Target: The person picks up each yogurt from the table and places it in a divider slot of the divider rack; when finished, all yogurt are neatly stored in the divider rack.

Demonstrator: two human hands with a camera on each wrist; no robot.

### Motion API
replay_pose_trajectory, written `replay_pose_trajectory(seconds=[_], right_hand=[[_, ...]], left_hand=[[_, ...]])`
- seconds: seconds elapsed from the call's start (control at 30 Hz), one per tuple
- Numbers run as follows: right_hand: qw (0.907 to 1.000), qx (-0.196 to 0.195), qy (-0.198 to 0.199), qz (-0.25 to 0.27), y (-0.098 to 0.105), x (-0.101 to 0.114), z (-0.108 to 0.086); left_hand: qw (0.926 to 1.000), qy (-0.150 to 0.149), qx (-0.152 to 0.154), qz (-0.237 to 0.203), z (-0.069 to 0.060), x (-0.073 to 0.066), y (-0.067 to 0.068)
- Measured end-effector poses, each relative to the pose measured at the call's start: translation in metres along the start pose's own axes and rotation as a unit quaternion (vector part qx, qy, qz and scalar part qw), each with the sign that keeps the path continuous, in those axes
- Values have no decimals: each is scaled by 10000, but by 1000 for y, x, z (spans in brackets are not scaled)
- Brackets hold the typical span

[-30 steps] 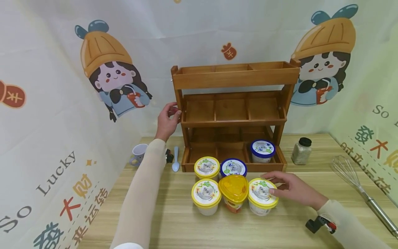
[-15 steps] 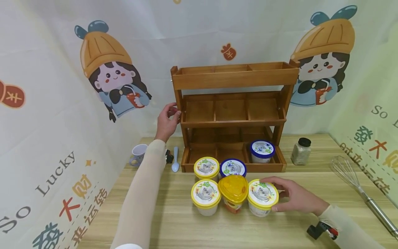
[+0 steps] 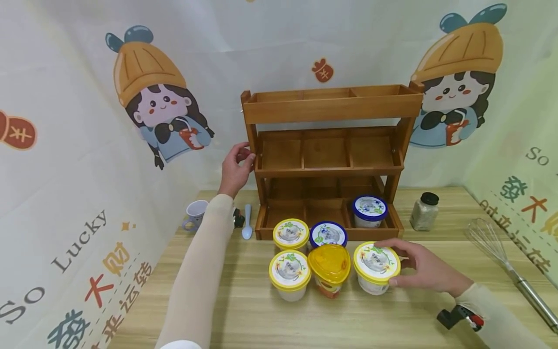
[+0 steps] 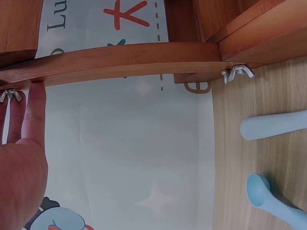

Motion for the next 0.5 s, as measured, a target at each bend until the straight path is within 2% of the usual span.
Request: replay_pose_trajectory(seconds=[0.13,0.27,0.37,0.5], right_hand=[[9997,-182,102,-135,10,3,2],[9989,-334,239,-207,17,8,6],[9984,-418,287,-244,20,16,10],[9971,-588,293,-383,23,25,18]], left_hand=[[10000,-72,36,-34,0,-1,0],[10000,-1,83,-1,-6,-18,2],[9999,67,82,45,-8,-20,1],[10000,46,21,70,-1,-4,-2]])
Point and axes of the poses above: each hand's wrist, its own z-axis towards the middle knuckle, its own y-axis out of the back of the hand, x = y × z, the point moved 2 cm from there along z, towards the middle knuckle, and after that the axes turned 8 degrees about -x, right-handed, at the moved point
